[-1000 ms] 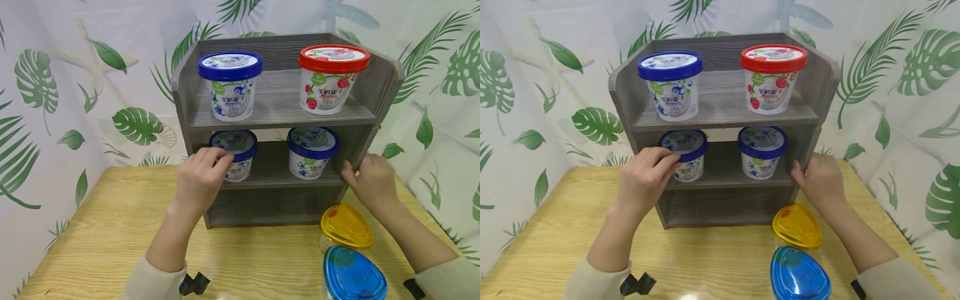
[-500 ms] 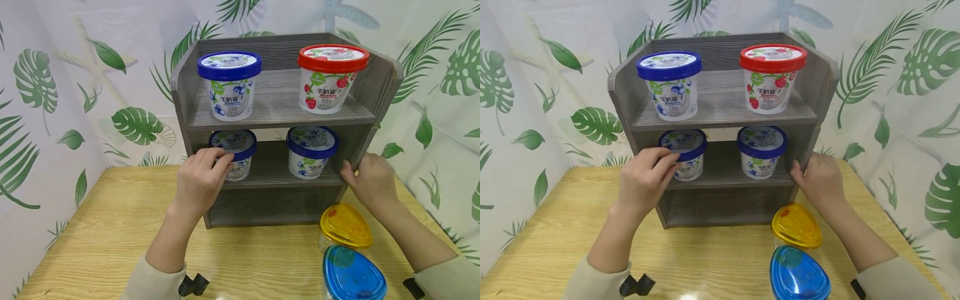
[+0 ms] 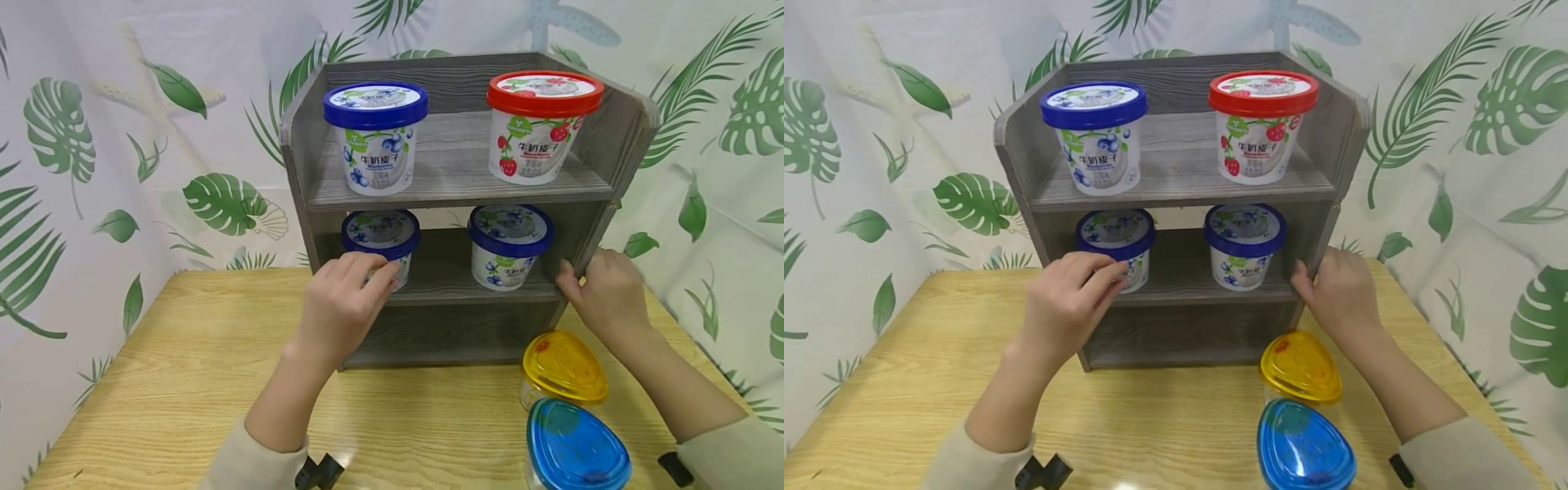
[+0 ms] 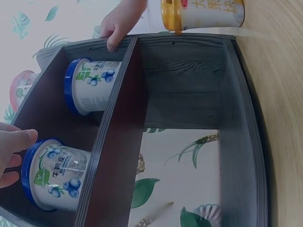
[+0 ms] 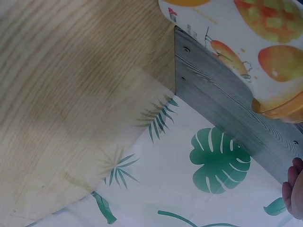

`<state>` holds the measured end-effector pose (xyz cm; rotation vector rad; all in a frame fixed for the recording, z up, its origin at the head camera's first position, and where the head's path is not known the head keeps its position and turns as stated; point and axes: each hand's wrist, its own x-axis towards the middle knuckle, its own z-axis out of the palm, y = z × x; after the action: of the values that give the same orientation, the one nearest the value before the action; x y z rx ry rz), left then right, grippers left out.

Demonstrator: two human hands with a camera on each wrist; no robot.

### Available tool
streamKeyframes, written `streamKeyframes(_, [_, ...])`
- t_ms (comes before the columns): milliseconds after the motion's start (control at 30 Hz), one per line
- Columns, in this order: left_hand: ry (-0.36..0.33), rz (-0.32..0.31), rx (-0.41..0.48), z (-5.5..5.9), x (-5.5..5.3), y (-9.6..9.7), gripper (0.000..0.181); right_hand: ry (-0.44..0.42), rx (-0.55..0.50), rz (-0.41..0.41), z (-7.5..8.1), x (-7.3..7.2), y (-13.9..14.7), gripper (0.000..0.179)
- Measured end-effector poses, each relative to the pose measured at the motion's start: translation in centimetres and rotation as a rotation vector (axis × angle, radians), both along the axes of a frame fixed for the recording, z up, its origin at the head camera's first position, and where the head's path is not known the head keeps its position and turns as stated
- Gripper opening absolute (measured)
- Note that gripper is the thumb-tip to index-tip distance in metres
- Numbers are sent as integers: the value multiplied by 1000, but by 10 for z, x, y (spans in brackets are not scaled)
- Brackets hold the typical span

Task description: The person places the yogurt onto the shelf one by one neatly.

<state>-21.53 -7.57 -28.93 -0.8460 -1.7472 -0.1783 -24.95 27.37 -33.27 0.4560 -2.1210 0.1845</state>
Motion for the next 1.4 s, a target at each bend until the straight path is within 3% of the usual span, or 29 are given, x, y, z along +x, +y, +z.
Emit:
streamKeyframes(200, [10,-30,-22,-5,2,8,22,7,6,5,0,-1,0,49])
streamKeyframes(567, [-11,-104,-81,-15,7,26,14,-12,-2,-5,0,0,1,45])
streamKeyframes(967, [-17,-148,-172,-34,12,50,20,-14,1,-7,-1,0,1,45])
streamKeyframes(1400, [-60,-209,-239,-48,9,68,10,-17,5,-17,0,1,0,44])
